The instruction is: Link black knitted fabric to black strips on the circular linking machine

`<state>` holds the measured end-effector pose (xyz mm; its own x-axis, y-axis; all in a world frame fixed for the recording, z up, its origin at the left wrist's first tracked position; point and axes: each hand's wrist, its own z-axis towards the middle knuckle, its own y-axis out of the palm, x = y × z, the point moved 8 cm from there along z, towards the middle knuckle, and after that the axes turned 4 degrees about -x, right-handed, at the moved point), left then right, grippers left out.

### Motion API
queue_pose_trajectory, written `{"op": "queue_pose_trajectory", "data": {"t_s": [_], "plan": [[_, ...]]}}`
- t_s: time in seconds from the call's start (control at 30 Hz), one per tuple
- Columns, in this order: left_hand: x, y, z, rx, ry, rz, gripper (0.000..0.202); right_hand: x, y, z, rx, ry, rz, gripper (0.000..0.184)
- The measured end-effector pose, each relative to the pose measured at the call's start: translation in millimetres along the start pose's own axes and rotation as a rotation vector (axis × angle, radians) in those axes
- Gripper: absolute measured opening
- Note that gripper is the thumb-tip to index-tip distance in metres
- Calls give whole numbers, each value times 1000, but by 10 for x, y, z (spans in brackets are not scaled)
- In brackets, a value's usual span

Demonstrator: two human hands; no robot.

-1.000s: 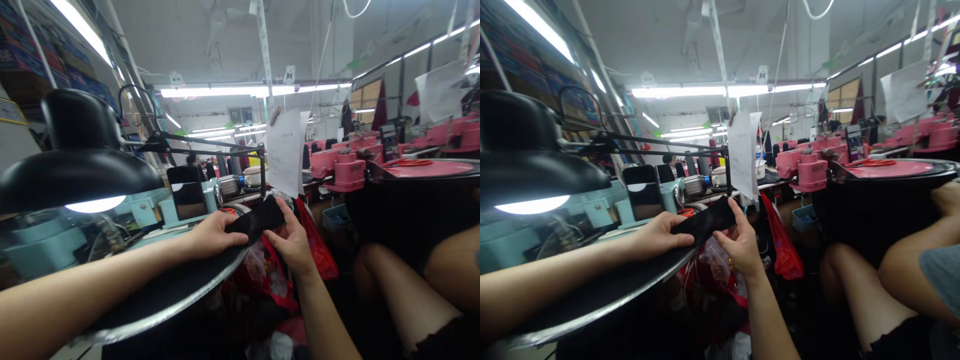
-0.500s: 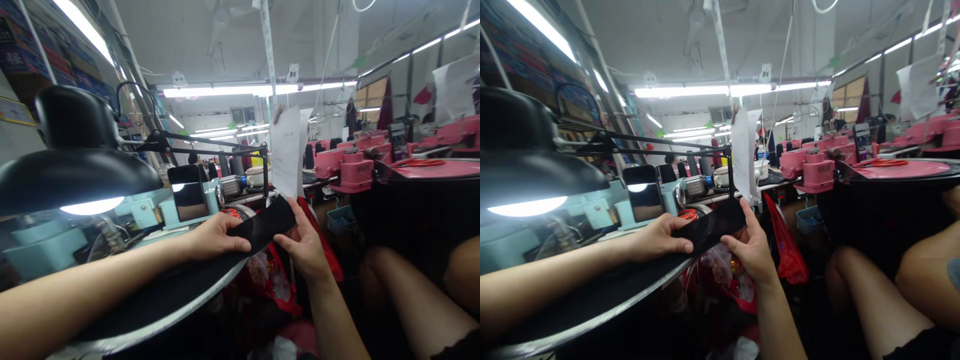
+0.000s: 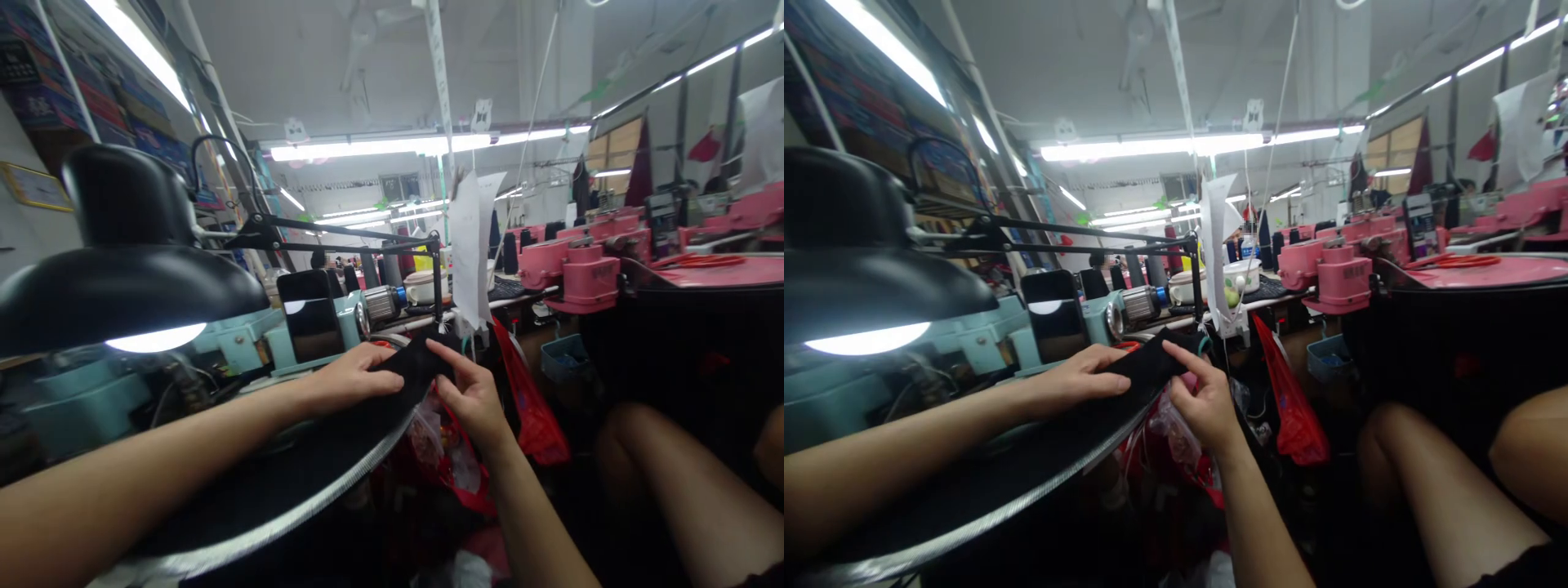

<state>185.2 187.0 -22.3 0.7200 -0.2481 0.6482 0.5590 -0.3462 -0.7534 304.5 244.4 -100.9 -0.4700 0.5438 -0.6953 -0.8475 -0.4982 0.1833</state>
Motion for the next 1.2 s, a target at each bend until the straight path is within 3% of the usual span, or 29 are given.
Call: {"op": "queue_pose_trajectory", "data": {"t_s": [0.1,0.2,0.4,0.67,0.97,1.2], "plan": [[-9,4,34,-6,2,48,40,-25,12,34,-56,6,132,62],[-25,5,67,41,28,73,35,-31,-108,15,-9,10,265,78],[-14,28,76,74,74,106,33,58,-245,-58,65,19,302,85],[-29,14,75,125,66,138,30,68,-117,0,94,39,348,84],[-26,4,76,143,53,83,27,91,-240,-54,159,3,324,81],[-17,-28,69,206,66,151,26,156,-113,20,141,25,305,79]]}}
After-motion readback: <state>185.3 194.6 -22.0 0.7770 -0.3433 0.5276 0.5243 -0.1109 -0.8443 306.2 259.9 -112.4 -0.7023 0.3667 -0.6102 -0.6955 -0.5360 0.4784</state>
